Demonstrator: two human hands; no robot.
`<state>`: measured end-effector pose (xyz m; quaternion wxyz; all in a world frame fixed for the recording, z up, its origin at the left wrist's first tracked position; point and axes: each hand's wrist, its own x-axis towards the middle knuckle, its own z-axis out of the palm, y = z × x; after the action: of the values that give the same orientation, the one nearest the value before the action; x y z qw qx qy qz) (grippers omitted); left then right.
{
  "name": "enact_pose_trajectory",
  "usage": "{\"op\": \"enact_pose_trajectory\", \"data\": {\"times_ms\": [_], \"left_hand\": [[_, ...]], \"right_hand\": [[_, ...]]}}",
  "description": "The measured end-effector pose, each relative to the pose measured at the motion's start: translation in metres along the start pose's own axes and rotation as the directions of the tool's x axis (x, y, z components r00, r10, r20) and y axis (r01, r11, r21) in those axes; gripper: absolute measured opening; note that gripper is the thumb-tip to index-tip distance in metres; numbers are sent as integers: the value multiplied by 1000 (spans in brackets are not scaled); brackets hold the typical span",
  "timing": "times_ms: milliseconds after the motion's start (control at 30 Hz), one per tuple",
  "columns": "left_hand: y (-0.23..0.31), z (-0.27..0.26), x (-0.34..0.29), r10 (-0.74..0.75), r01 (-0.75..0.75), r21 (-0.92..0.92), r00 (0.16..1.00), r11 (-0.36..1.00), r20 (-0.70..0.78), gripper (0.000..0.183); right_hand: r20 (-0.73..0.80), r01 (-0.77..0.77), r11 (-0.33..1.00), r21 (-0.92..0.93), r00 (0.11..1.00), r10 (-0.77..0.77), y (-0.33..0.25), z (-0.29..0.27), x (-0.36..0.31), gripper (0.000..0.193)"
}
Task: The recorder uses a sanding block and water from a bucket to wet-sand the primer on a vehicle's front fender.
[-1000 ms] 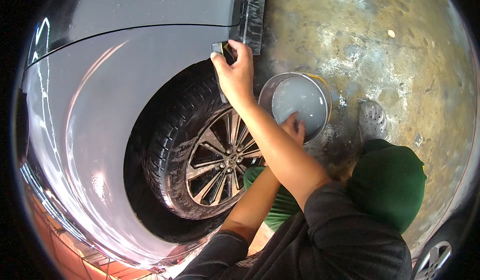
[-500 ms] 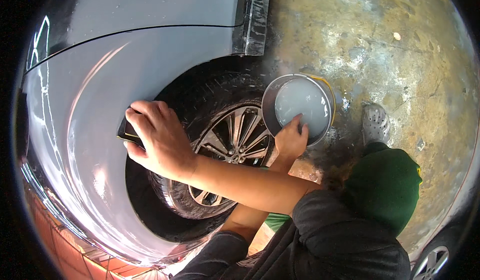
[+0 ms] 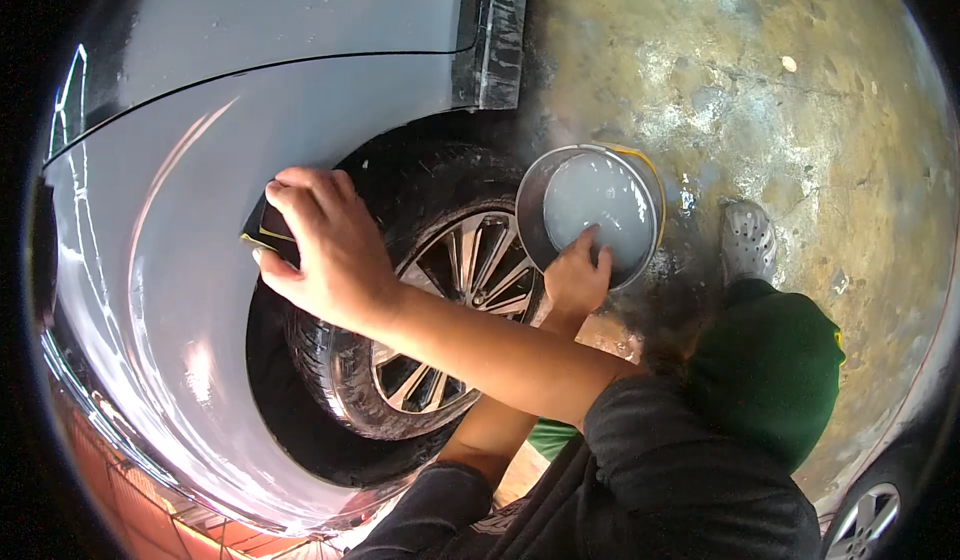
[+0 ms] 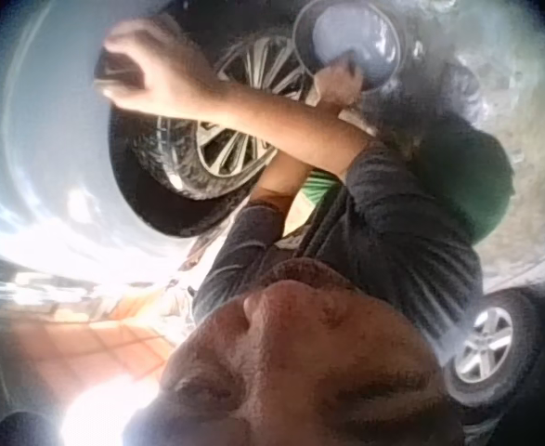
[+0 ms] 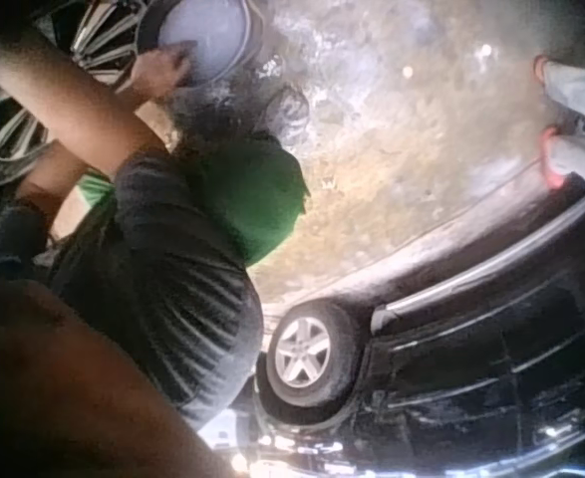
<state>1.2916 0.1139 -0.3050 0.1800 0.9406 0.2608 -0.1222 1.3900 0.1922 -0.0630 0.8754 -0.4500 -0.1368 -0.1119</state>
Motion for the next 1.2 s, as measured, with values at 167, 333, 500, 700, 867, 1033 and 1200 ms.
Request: {"op": "enact_pose_trajectory", "data": {"times_ms": [167,333,500,700,867,1033,1200], "left_hand": [[-10,-2,-1,24,-24,-1,995,1000,-95,43],[-2,-8,0,-35,35,1,999,999,16,43],[-1,-9,1,-16,16,20,1000,1000,21,42],[4,8,-2,43,-41,21,992,999,-115,40],[-4,-5,-1,6,-6,-14,999,1000,-37,42],[2,1,-2,45,-42,29,991,999,-127,43],[2,-10,4,-11,11,19,1000,1000,-12,44]], "right_hand": [[-194,-399,917,12,899,394,93,-31,10,43],[-180,-421,907,-7,893,413,95,-33,7,44],[-73,-62,998,-3,995,62,55,-17,3,49],[-268,-476,869,133,827,494,138,-57,12,42],[-54,-37,999,-32,998,35,52,-18,-1,50],[-216,-472,875,106,848,483,130,-60,11,46],[-122,-174,984,-23,978,170,72,-25,-1,46]]}}
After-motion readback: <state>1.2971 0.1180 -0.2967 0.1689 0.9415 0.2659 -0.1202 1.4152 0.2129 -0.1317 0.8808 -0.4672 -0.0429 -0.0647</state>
